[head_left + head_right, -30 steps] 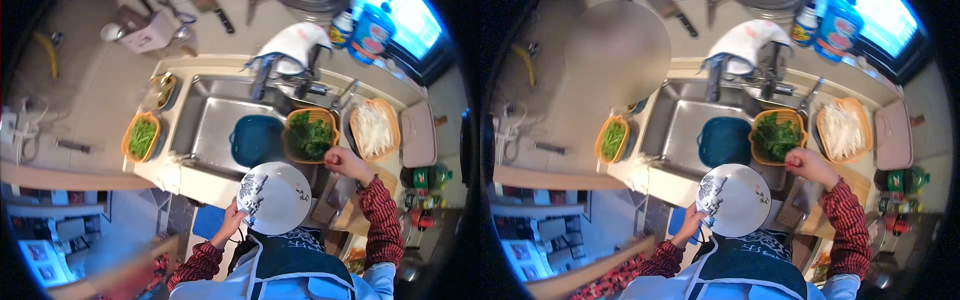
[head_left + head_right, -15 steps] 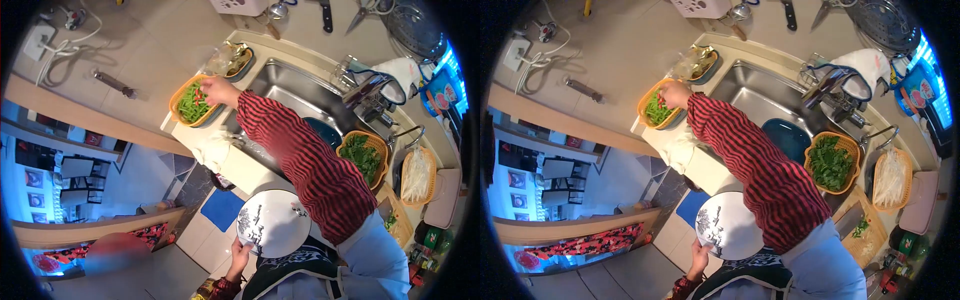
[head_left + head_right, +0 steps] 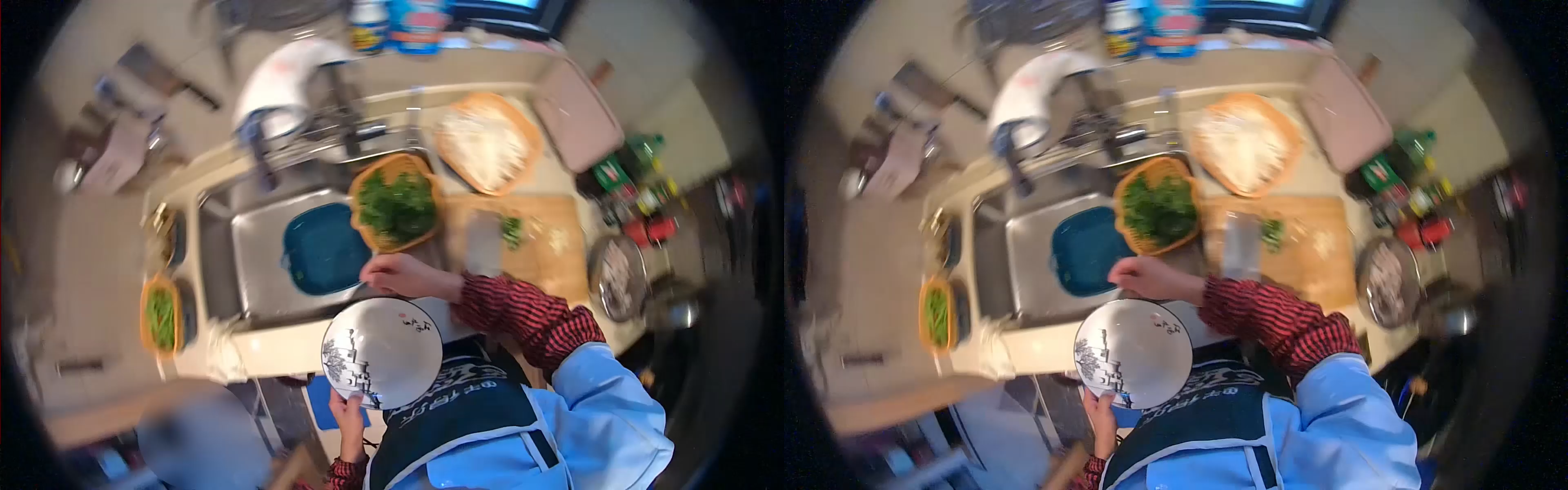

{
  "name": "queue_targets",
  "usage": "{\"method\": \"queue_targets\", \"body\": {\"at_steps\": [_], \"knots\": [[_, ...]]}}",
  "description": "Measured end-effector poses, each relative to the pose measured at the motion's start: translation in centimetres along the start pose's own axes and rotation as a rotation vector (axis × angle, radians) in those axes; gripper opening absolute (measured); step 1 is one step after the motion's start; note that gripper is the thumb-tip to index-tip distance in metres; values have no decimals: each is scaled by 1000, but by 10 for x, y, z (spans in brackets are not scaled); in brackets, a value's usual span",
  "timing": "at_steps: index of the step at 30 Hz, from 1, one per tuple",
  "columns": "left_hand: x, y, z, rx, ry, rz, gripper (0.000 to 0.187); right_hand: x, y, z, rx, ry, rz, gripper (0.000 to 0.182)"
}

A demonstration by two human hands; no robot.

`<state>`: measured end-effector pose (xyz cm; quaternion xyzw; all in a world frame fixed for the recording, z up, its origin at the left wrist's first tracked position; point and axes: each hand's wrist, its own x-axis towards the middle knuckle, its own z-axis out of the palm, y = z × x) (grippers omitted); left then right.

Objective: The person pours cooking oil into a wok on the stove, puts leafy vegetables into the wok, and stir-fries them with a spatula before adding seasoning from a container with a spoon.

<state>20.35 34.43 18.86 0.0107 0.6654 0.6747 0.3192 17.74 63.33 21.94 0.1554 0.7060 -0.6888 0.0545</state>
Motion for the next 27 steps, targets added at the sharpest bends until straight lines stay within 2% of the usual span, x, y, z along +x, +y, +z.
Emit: {"method": "queue_targets", "body": {"at_steps": [1, 3, 5, 7, 9, 10, 11, 13, 14, 18, 19, 20, 21, 23, 24, 26, 27], "knots": [[10, 5, 15, 57, -60, 16, 36, -35, 15, -25, -15, 126, 81, 20], [29, 11, 50, 134, -204, 18, 37, -113, 56, -60, 155, 414, 137, 24], [42, 16, 91, 207, -318, 28, 38, -196, 63, -80, 229, 528, 249, 33], [55, 11, 134, 249, -551, -39, 37, -261, 85, -81, 509, 438, 247, 49], [57, 5, 184, 331, -746, -70, 37, -307, 75, -64, 571, 551, 312, 62], [59, -8, 205, 339, -833, -62, 38, -322, 83, -57, 532, 650, 214, 69], [62, -25, 225, 347, -921, -55, 38, -333, 84, -51, 550, 837, 196, 68], [54, -47, 272, 240, -1013, -70, 40, -351, 98, -48, 588, 1030, 278, 62], [49, -54, 291, 234, -1056, -169, 41, -357, 110, -46, 601, 1052, 268, 62], [29, -27, 354, 408, -1163, -302, 39, -370, 141, -45, 692, 1294, 156, 50], [28, -22, 364, 559, -1224, -261, 37, -371, 146, -45, 733, 1389, 144, 48], [28, -18, 372, 708, -1276, -220, 36, -374, 155, -45, 760, 1386, 154, 48], [33, -18, 379, 713, -1268, -218, 36, -376, 157, -46, 765, 1378, 149, 48], [57, -24, 391, 910, -1462, -160, 30, -374, 160, -48, 787, 1373, 80, 48], [77, -29, 398, 957, -1432, 102, 28, -370, 155, -50, 761, 1421, 79, 51], [109, -29, 418, 928, -1103, 324, 22, -370, 150, -51, 764, 1422, 29, 53], [121, -18, 430, 934, -966, 503, 19, -368, 149, -51, 768, 1428, -22, 56]]}}
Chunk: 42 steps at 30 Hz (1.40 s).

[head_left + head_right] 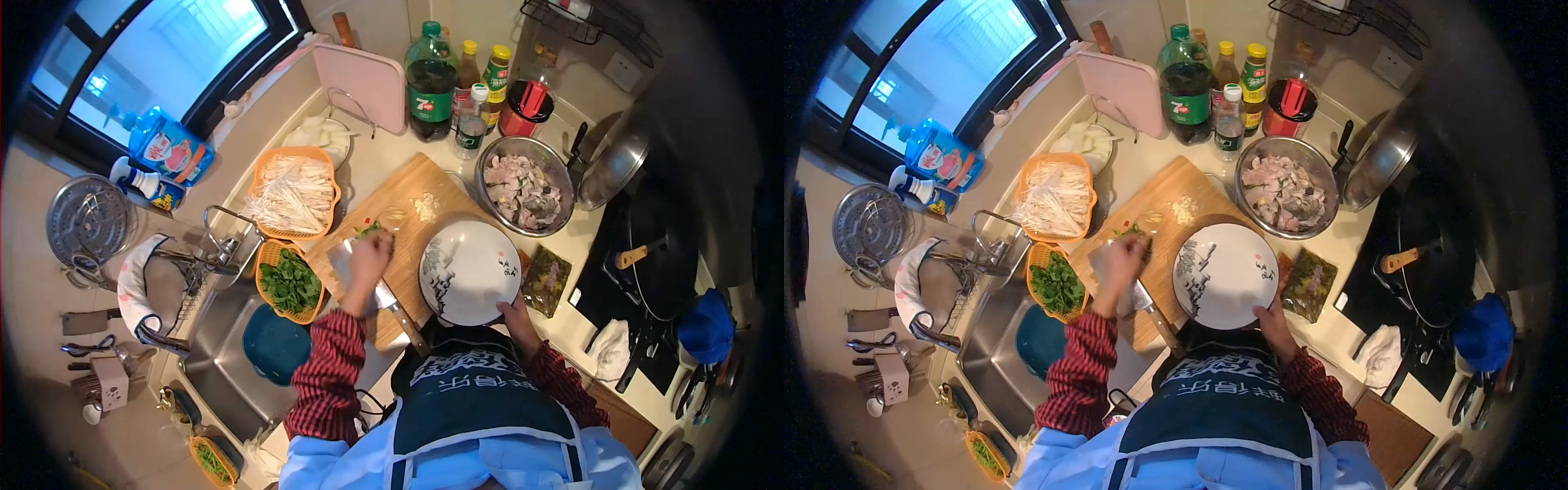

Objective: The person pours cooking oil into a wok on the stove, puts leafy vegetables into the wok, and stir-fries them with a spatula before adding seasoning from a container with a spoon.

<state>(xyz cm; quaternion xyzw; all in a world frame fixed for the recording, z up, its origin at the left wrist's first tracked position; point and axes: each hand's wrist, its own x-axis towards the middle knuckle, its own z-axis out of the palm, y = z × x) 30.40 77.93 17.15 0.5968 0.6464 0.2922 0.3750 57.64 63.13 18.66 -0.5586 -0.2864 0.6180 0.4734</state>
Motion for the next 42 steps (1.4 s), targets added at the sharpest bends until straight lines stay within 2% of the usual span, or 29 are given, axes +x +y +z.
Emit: {"method": "queue_targets", "body": {"at_steps": [1, 2, 4, 8, 11, 13, 14, 16, 18, 20, 22, 23, 24, 26, 27, 28, 29, 30, 31, 32, 33, 34, 35, 36, 37, 38, 39, 40, 42], "knots": [[15, 3, -10, 98, 171, 62, 16, 4, 9, -5, -1, -6, 3, 56], [27, 2, -15, 100, 175, 58, 16, 10, 25, -15, -57, -4, -30, 57], [48, -2, -16, 368, 261, 151, 10, 17, 42, -24, -125, -8, -65, 59], [61, -3, -19, 471, 191, 157, 8, 20, 48, -24, -196, 10, -119, 57], [68, 0, -21, 534, 151, 108, 8, 23, 42, -19, -218, -3, -66, 56], [68, 6, -21, 626, 147, 174, 9, 13, 14, 6, -56, 42, 51, 54], [64, 9, -20, 626, 158, 158, 9, 18, 22, 0, -65, 25, 56, 54], [55, 19, -22, 592, 241, 278, 11, 30, 37, -3, -122, 27, -121, 51], [33, 14, -24, 425, 354, 460, 13, 23, 13, 14, -48, -8, 79, 46], [-12, 25, -44, 259, 281, 268, 13, 23, 8, 27, -27, 13, -12, 45], [-59, 7, -71, 147, 458, 445, 11, 24, 9, 27, -64, 63, 88, 44], [-85, -8, -91, 33, 494, 413, 11, 34, 29, -2, 20, 19, 77, 42], [-115, -21, -110, 0, 548, 287, 9, 46, 50, -16, 105, -22, 72, 40], [-177, -72, -147, 18, 739, 46, 8, 6, -5, 58, 242, 205, 128, 38], [-209, -100, -169, 177, 852, -64, 7, 0, -5, 46, -397, 43, -74, 40], [-249, -135, -188, 174, 999, -136, 6, 6, 4, 17, -1013, -141, -327, 43], [-283, -154, -210, -121, 1059, -371, 6, 13, 13, -4, -1019, -172, -335, 43], [-324, -161, -239, 163, 1146, -489, 6, 28, 24, -23, -337, -252, 13, 40], [-370, -198, -266, 235, 1258, -554, 6, 43, 29, -25, 344, -298, 368, 37], [-396, -231, -292, 319, 1366, -669, 8, 24, 23, -25, 336, -261, 336, 37], [-448, -300, -317, 423, 1418, -737, 9, -1, 13, -3, -20, -464, 262, 39], [-491, -295, -343, 308, 1416, -687, 11, -14, 4, 17, -388, -649, 197, 41], [-462, -172, -355, 618, 1081, -1006, 17, -23, 4, 25, -475, -585, 328, 39], [-515, -262, -379, 453, 1327, -904, 17, -19, 4, 33, -545, -517, 467, 36], [-556, -332, -400, 90, 1325, -724, 21, -14, -4, 41, -756, -623, 497, 34], [-564, -337, -407, 445, 1228, -764, 24, -7, -13, 54, -956, -743, 548, 31], [-551, -316, -416, 602, 954, -1095, 30, 0, -28, 73, -1083, -851, 482, 28], [-513, -285, -410, 685, 912, -1224, 31, 5, -41, 87, -1212, -959, 419, 26], [-498, -321, -414, 727, 999, -969, 32, 23, -50, 88, -1042, -944, 158, 19]]}}
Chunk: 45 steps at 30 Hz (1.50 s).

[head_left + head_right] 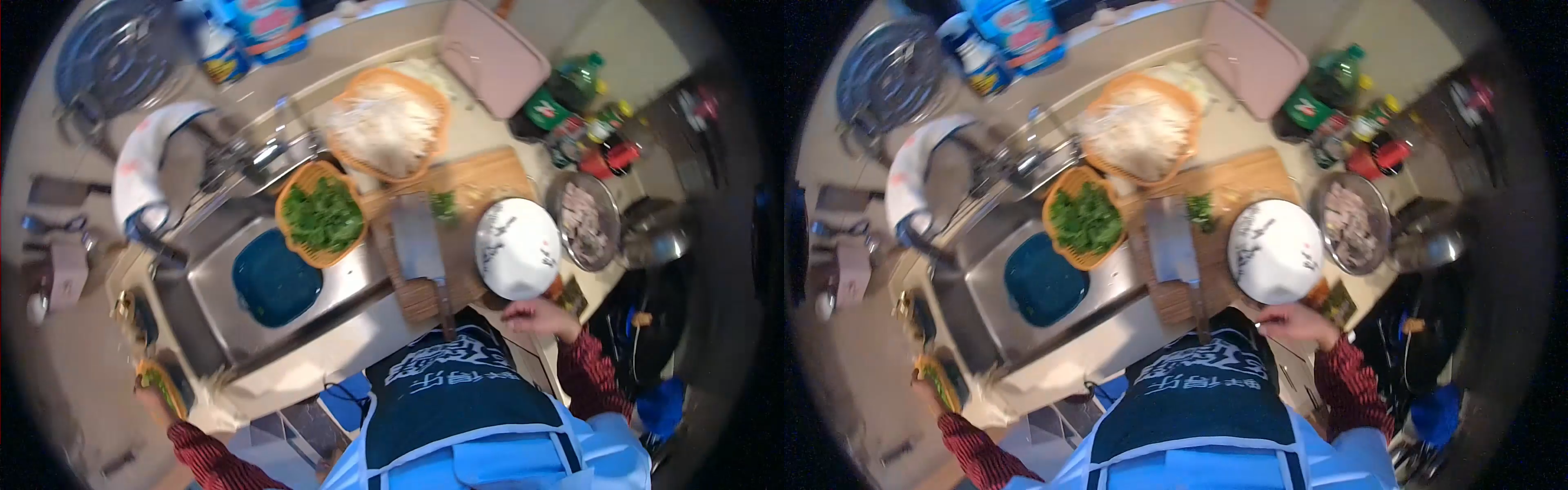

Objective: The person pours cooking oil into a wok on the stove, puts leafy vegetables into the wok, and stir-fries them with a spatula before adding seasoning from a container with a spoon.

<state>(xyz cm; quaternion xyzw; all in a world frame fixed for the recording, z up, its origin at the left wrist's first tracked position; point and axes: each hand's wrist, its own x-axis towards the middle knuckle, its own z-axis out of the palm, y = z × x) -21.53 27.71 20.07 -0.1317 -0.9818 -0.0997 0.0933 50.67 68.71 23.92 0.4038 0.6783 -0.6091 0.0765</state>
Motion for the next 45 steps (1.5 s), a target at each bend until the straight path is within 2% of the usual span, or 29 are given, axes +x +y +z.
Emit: {"method": "queue_targets", "body": {"at_steps": [2, 3, 4, 5, 6, 7, 8, 9, 10, 12, 14, 15, 16, 17, 18, 20, 21, 24, 26, 29, 31, 33, 35, 36, 38, 39, 42, 44, 45], "knots": [[-15, 77, 30, -259, -63, 79, 30, 11, -38, -33, 253, 174, 126, 15], [-22, 93, 70, -641, -137, 263, 26, 23, -43, -52, 183, 304, 25, 13], [-39, 142, 89, -791, -335, 343, 20, 37, -45, -71, 108, 432, -74, 12], [-79, 216, 67, -915, -615, 196, 18, 57, -48, -94, -73, 524, -133, 11], [-92, 242, 90, -960, -892, 111, 21, 78, -54, -113, -136, 592, -184, 8], [-116, 277, 106, -1123, -1164, 49, 27, 102, -47, -134, -163, 621, -137, 11], [-134, 309, 112, -1033, -1360, -9, 29, 124, -41, -152, -297, 612, -40, 16], [-150, 331, 129, -996, -1463, -114, 28, 141, -38, -164, -428, 601, 61, 22], [-165, 348, 143, -914, -1505, -169, 29, 153, -39, -171, -425, 607, 66, 22], [-186, 366, 167, -856, -1505, -267, 30, 177, -39, -178, -622, 287, 297, 31], [-196, 377, 181, -847, -1494, -410, 26, 190, -27, -174, -581, 324, 282, 35], [-198, 379, 190, -843, -1497, -415, 26, 188, -44, -167, -584, 356, 347, 33], [-200, 380, 199, -967, -1516, -584, 23, 190, -53, -162, -587, 387, 412, 31], [-201, 381, 208, -1089, -1524, -756, 21, 194, -46, -162, -514, 430, 373, 25], [-203, 382, 213, -1085, -1527, -763, 21, 198, -41, -161, -515, 425, 378, 25], [-207, 381, 223, -1322, -1365, -768, 20, 203, -31, -159, -488, 509, 294, 36], [-204, 381, 229, -1336, -1358, -796, 19, 208, -28, -159, -489, 509, 295, 36], [-198, 375, 246, -1398, -1375, -807, 17, 216, -22, -161, -407, 510, 231, 29], [-198, 374, 249, -1392, -1350, -806, 16, 217, -19, -160, -471, 560, 41, 22], [-200, 370, 252, -1420, -1348, -742, 15, 209, -28, -156, -356, 587, 102, 16], [-202, 366, 250, -1455, -1370, -680, 15, 209, -4, -164, -331, 589, 69, 16], [-199, 362, 241, -1633, -1338, -668, 17, 206, 10, -173, -303, 592, 28, 16], [-196, 355, 214, -1559, -1243, -606, 18, 201, 4, -177, 32, 554, 182, 14], [-194, 350, 198, -1483, -1152, -552, 19, 197, 2, -177, 34, 554, 175, 14], [-192, 336, 166, -1429, -1038, -571, 20, 189, -5, -176, 179, 578, 92, 10], [-193, 325, 151, -1423, -1031, -546, 20, 179, -24, -172, 205, 604, 151, 10], [-194, 302, 94, -1397, -1000, -489, 20, 168, -28, -174, 216, 610, 149, 11], [-201, 291, 68, -1375, -970, -468, 19, 155, -27, -179, 226, 512, 32, 10], [-205, 289, 57, -1369, -988, -413, 19, 153, -43, -172, 199, 557, 26, 11]]}}
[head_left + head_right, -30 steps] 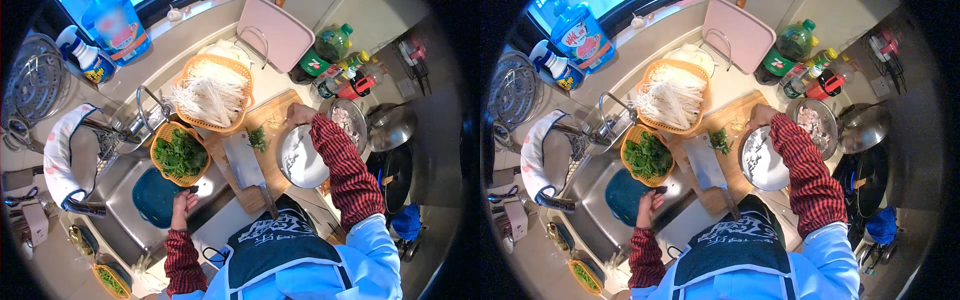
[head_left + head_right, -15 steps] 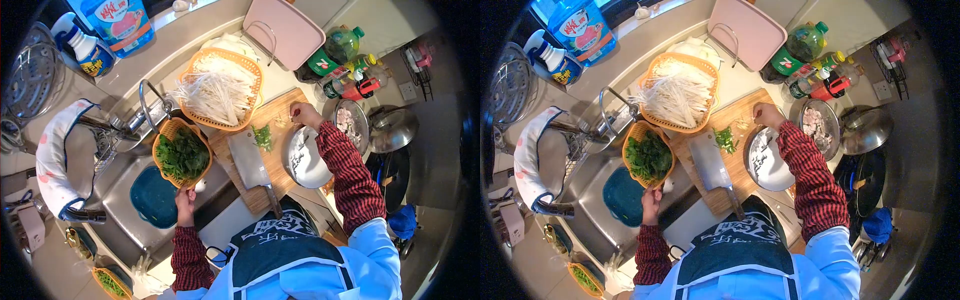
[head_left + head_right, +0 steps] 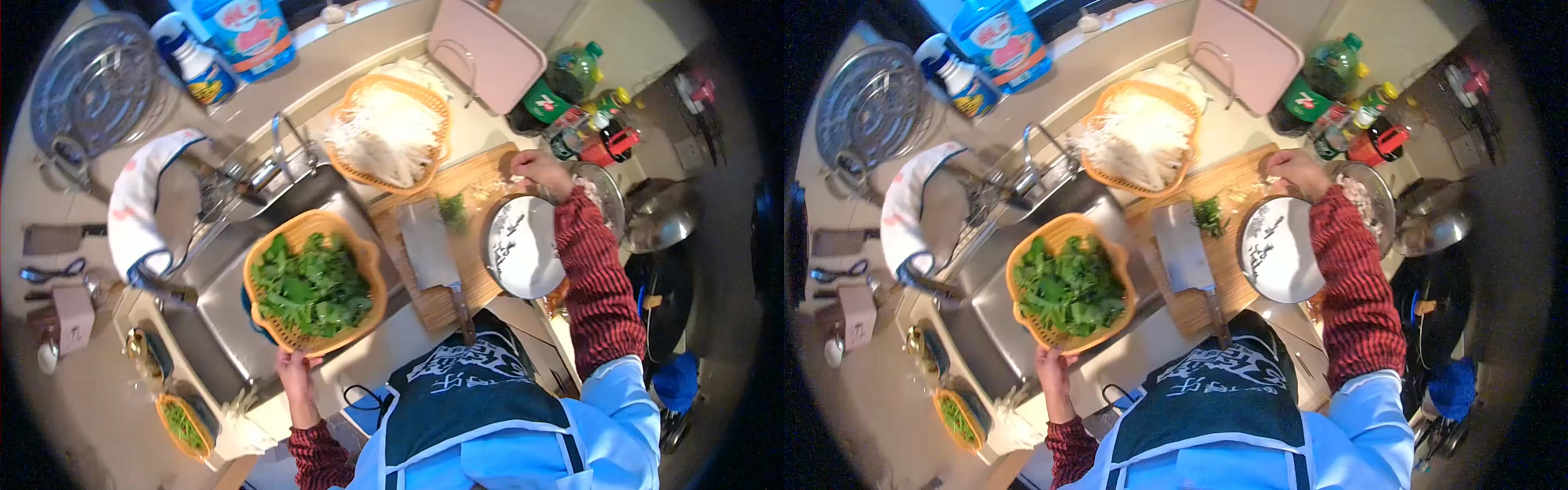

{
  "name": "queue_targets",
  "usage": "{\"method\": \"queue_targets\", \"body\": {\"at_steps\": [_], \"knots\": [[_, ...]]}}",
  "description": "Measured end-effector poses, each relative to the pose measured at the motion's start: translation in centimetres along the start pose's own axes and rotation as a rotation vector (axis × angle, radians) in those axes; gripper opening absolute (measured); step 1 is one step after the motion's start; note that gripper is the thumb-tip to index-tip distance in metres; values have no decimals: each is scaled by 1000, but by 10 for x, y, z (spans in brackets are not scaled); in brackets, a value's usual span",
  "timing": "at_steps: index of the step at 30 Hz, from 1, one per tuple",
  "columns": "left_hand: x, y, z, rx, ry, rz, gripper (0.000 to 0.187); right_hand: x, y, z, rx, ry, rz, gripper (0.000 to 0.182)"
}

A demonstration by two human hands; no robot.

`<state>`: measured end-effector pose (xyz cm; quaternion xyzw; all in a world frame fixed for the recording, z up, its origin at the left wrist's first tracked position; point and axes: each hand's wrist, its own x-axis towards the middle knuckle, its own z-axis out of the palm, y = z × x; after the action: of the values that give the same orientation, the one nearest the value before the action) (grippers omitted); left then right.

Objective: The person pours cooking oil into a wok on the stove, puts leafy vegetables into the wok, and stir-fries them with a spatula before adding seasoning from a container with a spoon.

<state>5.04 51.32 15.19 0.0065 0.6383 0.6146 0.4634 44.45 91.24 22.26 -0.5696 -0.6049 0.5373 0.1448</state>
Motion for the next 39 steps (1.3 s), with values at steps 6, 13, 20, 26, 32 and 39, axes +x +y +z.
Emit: {"method": "queue_targets", "body": {"at_steps": [6, 13, 20, 26, 32, 39], "knots": [[-49, 29, 53, 73, -164, 54, 16, -84, -109, 86, 43, -329, -419, 14], [-69, 28, 97, 32, -347, 12, 22, -126, -155, 178, -273, -462, -568, 14], [-70, 27, 113, -6, -472, -9, 22, -120, -145, 169, -180, -328, -720, 12], [-70, 25, 125, 31, -491, -6, 19, -124, -139, 154, -142, -333, -695, 12], [-67, 25, 141, 86, -471, -9, 19, -126, -134, 147, -230, -328, -657, 11], [-63, 21, 136, 77, -427, 23, 19, -102, -128, 86, 84, -223, -627, 13]]}}
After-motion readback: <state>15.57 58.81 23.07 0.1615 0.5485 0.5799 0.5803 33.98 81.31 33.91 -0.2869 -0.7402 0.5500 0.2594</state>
